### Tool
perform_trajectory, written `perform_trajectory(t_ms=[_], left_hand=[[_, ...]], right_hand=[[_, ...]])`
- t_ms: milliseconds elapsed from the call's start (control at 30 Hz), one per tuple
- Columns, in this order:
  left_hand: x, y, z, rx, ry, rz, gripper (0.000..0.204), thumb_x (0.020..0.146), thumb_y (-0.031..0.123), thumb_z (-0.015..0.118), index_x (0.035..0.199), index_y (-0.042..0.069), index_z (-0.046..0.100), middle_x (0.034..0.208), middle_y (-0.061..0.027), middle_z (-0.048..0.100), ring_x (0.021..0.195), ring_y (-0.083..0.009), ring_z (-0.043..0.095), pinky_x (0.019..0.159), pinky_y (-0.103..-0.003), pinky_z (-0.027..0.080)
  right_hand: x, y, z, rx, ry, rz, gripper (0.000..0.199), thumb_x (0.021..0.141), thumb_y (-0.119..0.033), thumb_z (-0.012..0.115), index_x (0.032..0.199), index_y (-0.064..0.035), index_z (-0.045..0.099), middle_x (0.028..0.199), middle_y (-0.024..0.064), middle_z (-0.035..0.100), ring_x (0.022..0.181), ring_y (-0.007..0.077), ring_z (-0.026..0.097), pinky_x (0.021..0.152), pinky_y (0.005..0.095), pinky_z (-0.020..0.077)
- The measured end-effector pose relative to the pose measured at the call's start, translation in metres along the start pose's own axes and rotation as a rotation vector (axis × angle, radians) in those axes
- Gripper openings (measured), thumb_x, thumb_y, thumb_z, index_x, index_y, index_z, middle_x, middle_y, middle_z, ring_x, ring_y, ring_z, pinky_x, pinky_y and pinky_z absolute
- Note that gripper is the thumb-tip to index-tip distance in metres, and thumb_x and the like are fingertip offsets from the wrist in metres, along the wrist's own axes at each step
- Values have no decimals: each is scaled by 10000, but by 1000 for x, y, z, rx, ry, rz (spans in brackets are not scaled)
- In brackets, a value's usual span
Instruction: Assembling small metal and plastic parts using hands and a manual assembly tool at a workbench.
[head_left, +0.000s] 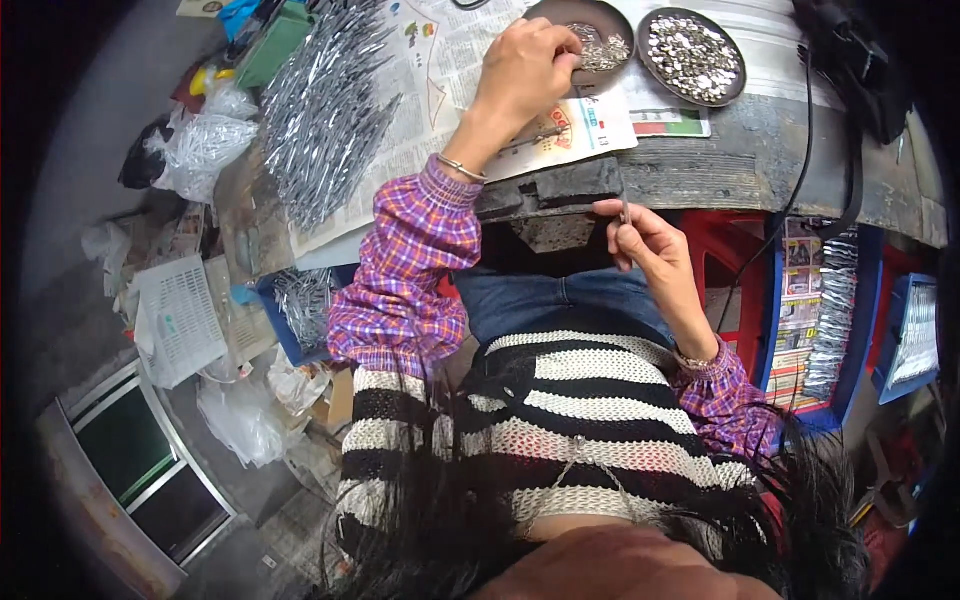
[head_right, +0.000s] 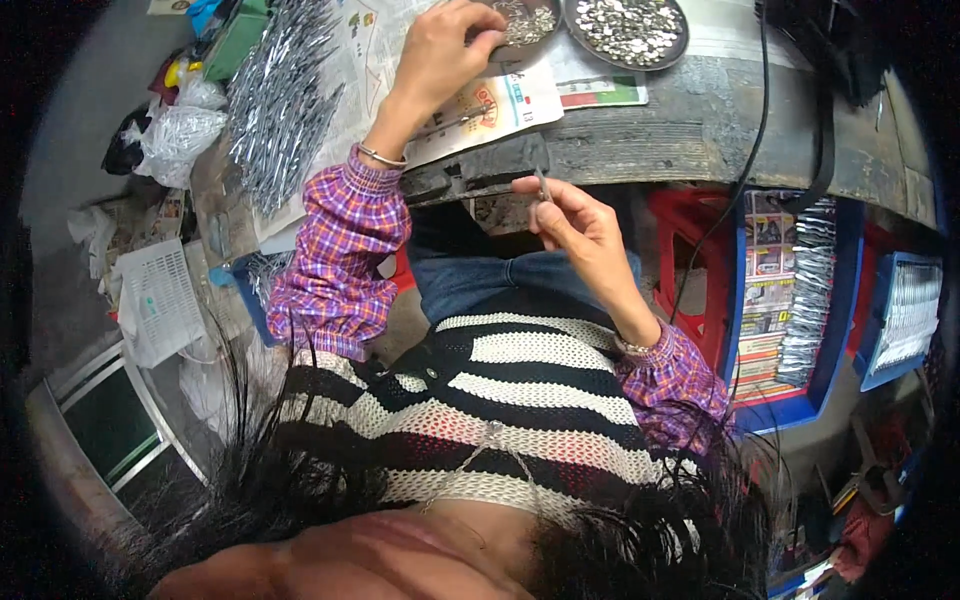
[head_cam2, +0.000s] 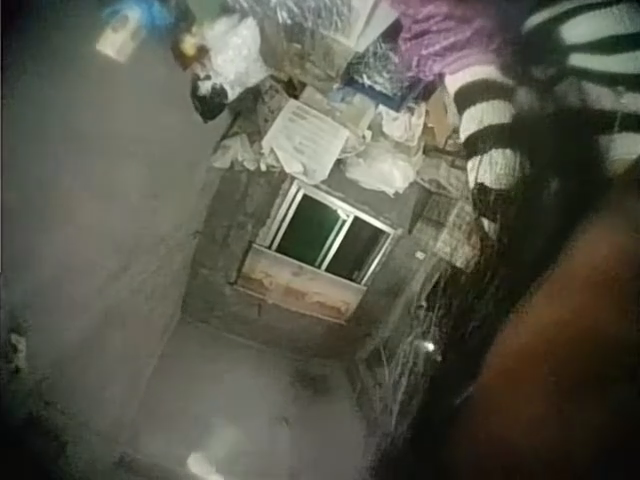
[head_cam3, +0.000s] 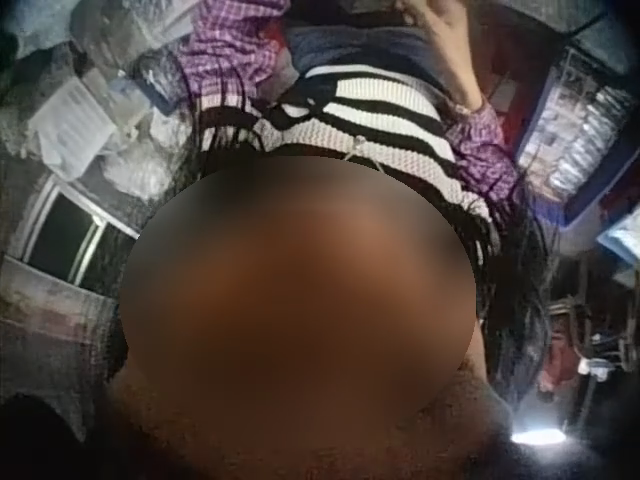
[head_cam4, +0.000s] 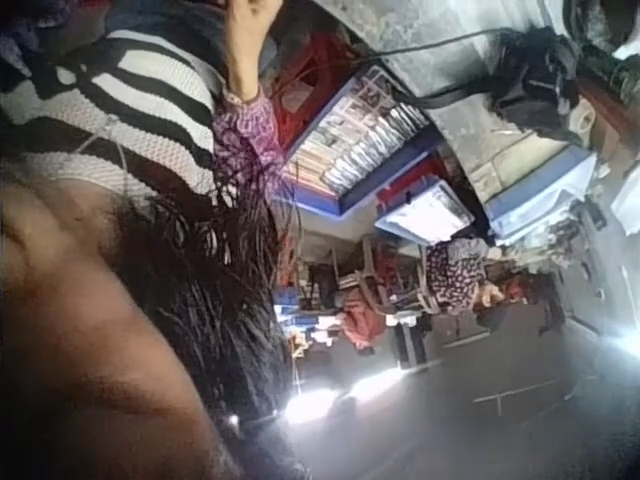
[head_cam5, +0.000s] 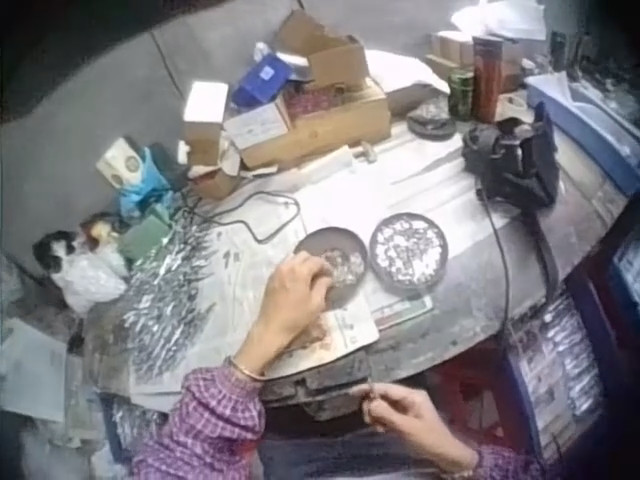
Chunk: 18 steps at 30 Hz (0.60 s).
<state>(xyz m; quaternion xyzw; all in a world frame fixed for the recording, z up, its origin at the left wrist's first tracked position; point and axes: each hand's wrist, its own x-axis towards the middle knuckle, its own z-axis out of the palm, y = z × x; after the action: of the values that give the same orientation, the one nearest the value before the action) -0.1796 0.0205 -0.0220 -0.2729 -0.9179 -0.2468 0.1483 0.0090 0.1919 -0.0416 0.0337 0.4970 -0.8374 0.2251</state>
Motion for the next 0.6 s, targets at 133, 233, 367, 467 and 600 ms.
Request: perform_trajectory(t_ms=[133,233,367,467,600], left_hand=[[0,-3,-5,-95,52,-20,112,734,138,622,806,80,684,737,-84,631,728,-252,609,697,-361,488],[0,0,-11,-257,31,-133,120,742,149,632,811,77,698,724,-75,656,642,-198,630,619,-303,500],[1,-1,-16,-434,91,-169,113,751,155,663,821,83,715,722,-40,687,611,-99,630,561,-219,486],[-4,-7,-22,-584,-5,-323,105,767,123,659,842,72,712,674,-9,673,584,-48,605,530,-187,474],[-11,3,-30,-707,-33,-364,114,781,88,642,867,39,697,700,-17,666,633,-52,608,579,-183,483]], right_hand=[[1,-1,3,-93,-32,-109,270,910,-109,521,1151,-1,578,851,-15,452,675,37,442,583,170,376],[2,-1,4,-166,-20,-146,265,902,-76,522,1149,-3,585,839,-9,446,674,48,452,599,184,399],[3,-4,2,-164,-33,-140,268,883,-41,539,1141,0,596,828,-8,446,681,58,480,636,193,431],[3,-6,2,-143,-25,-106,266,870,-43,566,1130,4,602,822,-10,484,701,61,505,648,190,440],[2,-4,0,56,70,-64,257,870,-47,569,1117,18,596,906,43,603,715,86,547,630,217,462]])
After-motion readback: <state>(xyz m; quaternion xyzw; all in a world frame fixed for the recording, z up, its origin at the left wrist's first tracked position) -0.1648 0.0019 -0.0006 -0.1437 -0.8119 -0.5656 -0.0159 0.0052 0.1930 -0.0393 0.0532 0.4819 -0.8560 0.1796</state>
